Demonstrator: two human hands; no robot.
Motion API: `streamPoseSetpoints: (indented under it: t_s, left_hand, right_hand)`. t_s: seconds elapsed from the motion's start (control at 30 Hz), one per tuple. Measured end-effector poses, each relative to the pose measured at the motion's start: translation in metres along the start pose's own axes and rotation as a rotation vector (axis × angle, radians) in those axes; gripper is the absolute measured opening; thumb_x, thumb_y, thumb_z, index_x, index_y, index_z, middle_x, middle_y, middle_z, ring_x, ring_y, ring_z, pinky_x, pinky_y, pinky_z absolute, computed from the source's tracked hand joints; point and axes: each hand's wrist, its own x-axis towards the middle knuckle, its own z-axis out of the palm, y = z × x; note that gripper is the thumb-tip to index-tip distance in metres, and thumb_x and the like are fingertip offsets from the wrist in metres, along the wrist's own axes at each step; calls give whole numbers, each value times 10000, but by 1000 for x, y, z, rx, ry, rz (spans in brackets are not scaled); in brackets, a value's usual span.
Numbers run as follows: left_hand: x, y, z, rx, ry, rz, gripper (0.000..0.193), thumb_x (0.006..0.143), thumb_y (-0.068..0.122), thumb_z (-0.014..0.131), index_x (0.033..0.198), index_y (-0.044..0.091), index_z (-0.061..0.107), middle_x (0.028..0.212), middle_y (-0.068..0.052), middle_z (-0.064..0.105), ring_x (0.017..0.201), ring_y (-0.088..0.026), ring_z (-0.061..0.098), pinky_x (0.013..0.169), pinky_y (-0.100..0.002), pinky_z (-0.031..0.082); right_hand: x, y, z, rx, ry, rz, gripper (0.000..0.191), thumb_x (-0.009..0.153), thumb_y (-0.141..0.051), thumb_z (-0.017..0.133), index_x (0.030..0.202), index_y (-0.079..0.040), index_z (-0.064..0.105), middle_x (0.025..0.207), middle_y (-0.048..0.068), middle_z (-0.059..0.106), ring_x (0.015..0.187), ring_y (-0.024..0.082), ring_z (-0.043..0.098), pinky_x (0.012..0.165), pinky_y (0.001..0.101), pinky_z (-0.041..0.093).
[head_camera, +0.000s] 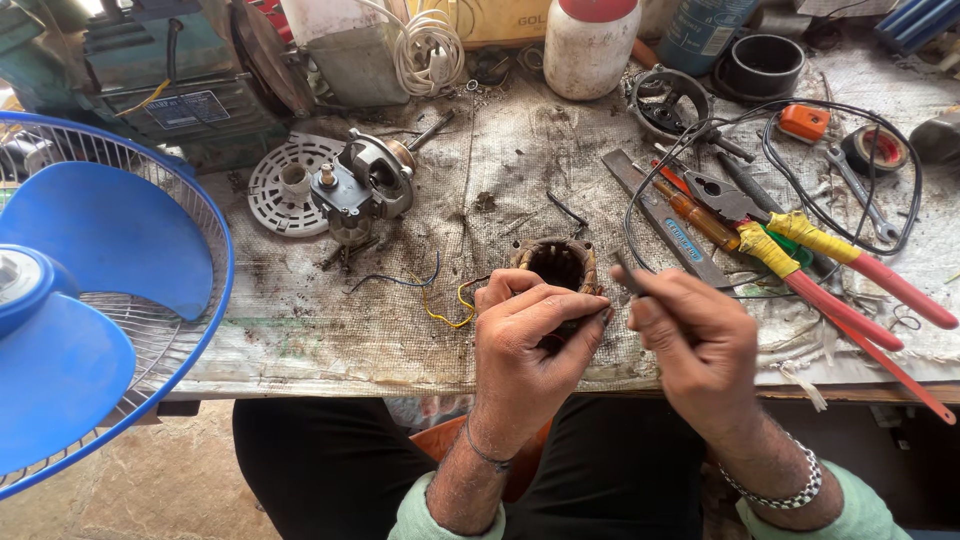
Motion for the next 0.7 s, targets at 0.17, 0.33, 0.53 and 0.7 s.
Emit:
streamPoseSetpoints:
  t_s: [0.17, 0.33, 0.53, 0.7]
  left_hand:
    - [1, 2, -1, 5, 14, 1, 172, 827, 117, 842, 986, 154, 787, 929, 44, 762, 999, -172, 614, 928, -345, 433]
    - [2, 3, -1, -46, 26, -27, 141, 872, 132, 826, 1005, 154, 783, 969, 50, 766, 1008, -154, 619, 943, -333, 466]
    - [3, 6, 0, -42, 29, -52, 121, 907, 150, 813, 1022, 137, 776, 983, 40, 759, 1002, -162, 612, 920, -338, 452]
    - [4, 7, -2, -11, -12, -66, 131, 925, 129, 788, 1054, 136, 769, 992, 33, 752, 1006, -173, 609, 908, -345, 427]
  right_hand:
    - [-5, 1, 1, 115, 27, -122, 309, 1055, -35, 565, 1345, 31, 647, 1006, 45, 628, 785, 55, 572, 673, 185, 480]
    - [-11, -1, 5, -183, 110, -279, 325, 1032, 27, 609, 1355, 25, 646, 1047, 82, 607, 770, 84, 569, 668, 196, 473]
    - [-9, -1, 12, -186, 151, -418, 259, 1030, 8, 667, 1283, 2, 611, 1097, 114, 678, 925, 134, 700, 738, 232, 588]
    - [-7, -1, 13, -123, 144, -267, 200, 1017, 6, 667, 1215, 8, 636, 1057, 132, 690, 870, 141, 725, 732, 243, 622]
